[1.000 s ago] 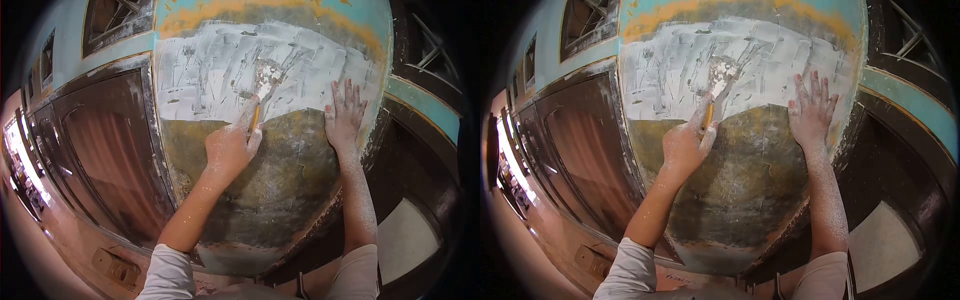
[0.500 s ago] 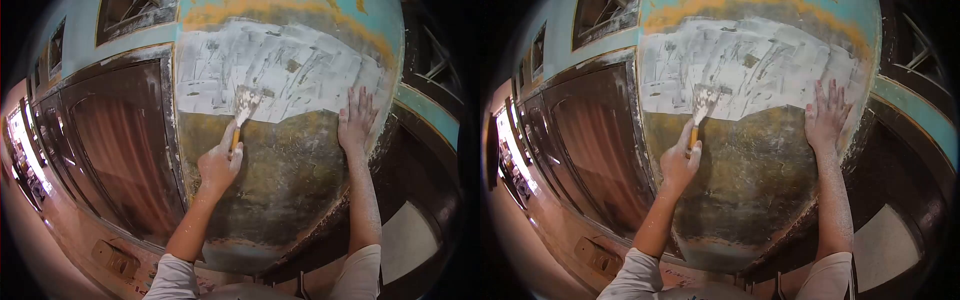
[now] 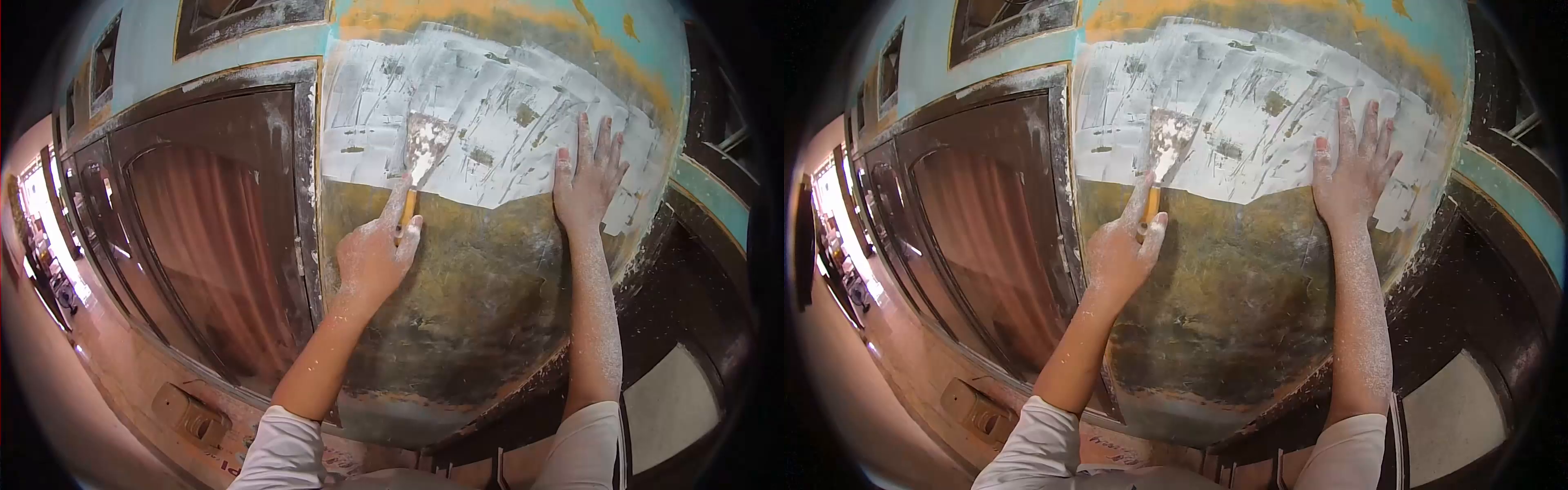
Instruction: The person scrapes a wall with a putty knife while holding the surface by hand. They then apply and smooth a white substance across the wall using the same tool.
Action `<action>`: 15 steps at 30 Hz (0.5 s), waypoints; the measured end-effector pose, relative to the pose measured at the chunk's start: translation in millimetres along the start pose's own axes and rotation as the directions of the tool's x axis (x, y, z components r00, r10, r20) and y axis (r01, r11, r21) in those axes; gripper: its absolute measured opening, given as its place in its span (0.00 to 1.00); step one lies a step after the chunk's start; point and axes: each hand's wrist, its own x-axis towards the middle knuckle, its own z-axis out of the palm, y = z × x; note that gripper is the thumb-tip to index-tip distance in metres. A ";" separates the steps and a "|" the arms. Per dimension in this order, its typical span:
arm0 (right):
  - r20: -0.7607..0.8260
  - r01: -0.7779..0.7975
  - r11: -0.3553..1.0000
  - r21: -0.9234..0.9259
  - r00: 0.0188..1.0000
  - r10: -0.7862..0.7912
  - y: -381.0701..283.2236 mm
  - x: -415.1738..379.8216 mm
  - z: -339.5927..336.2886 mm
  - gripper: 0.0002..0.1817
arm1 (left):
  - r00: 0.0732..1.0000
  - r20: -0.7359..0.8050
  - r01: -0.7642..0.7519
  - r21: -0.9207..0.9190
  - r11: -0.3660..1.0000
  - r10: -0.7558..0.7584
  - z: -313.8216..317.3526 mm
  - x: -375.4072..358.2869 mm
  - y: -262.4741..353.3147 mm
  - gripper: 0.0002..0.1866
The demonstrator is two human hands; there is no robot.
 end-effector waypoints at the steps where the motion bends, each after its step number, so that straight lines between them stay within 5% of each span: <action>1: 0.005 -0.004 1.000 -0.004 1.000 0.004 -0.2 -0.2 -0.6 0.33 | 0.999 -0.017 -0.040 0.032 0.999 0.040 -1.0 2.5 2.9 0.33; 7: 0.050 0.008 0.999 -0.032 0.999 -0.007 -3.7 -15.2 -3.0 0.34 | 0.994 0.103 0.051 -0.099 0.994 -0.041 23.2 -24.6 -5.8 0.34; 15: 0.077 0.011 1.000 -0.012 0.997 -0.010 -13.3 -29.4 -6.1 0.35 | 0.999 0.008 -0.051 -0.033 0.998 0.051 14.2 -13.5 -8.6 0.34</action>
